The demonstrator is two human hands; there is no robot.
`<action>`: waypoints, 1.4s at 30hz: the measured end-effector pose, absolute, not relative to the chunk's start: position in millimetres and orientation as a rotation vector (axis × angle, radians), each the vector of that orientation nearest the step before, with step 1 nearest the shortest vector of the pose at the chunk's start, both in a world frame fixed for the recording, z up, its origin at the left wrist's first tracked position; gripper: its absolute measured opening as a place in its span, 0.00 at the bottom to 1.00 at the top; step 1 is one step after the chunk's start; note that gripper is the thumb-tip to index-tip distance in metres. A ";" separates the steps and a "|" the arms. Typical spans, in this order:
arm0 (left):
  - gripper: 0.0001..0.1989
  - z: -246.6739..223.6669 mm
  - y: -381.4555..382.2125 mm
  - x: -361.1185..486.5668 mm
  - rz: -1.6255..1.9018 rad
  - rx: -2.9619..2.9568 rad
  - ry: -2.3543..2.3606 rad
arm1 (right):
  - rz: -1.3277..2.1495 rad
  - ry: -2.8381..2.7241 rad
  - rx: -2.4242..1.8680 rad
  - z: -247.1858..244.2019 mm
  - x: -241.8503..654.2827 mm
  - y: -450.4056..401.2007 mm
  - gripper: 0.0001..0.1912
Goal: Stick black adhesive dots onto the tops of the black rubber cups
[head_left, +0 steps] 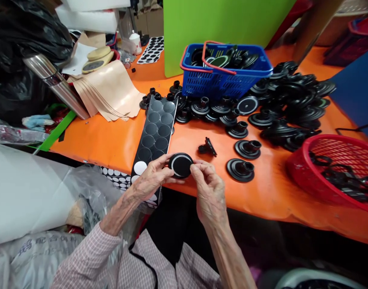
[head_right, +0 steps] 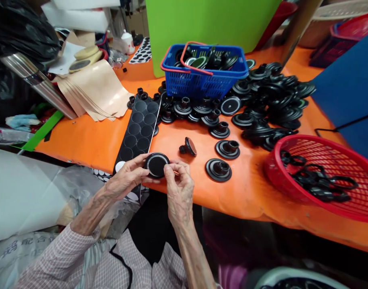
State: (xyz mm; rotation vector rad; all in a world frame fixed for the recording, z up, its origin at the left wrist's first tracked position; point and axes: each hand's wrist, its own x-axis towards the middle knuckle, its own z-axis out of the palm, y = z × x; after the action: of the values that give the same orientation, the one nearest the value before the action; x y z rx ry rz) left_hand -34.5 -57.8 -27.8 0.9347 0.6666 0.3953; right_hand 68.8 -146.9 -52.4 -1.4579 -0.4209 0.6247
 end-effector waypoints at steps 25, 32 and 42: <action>0.20 -37.1 -58.0 -33.8 0.406 0.980 0.672 | 0.282 -0.623 -1.686 -64.3 59.5 -143.0 0.08; 0.20 -40.3 -57.4 -35.0 0.439 0.963 0.678 | 0.092 -0.812 -1.786 -66.5 62.1 -144.2 0.07; 0.19 -42.8 -35.3 -33.1 0.464 0.746 0.654 | 0.318 -1.127 -1.823 -66.2 135.4 -84.9 0.12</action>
State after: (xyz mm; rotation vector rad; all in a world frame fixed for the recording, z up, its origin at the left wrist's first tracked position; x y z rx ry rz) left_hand -33.1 -35.3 -42.8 0.7461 0.6540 0.4640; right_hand 135.4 -84.9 -66.2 -1.8229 -1.1269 0.3179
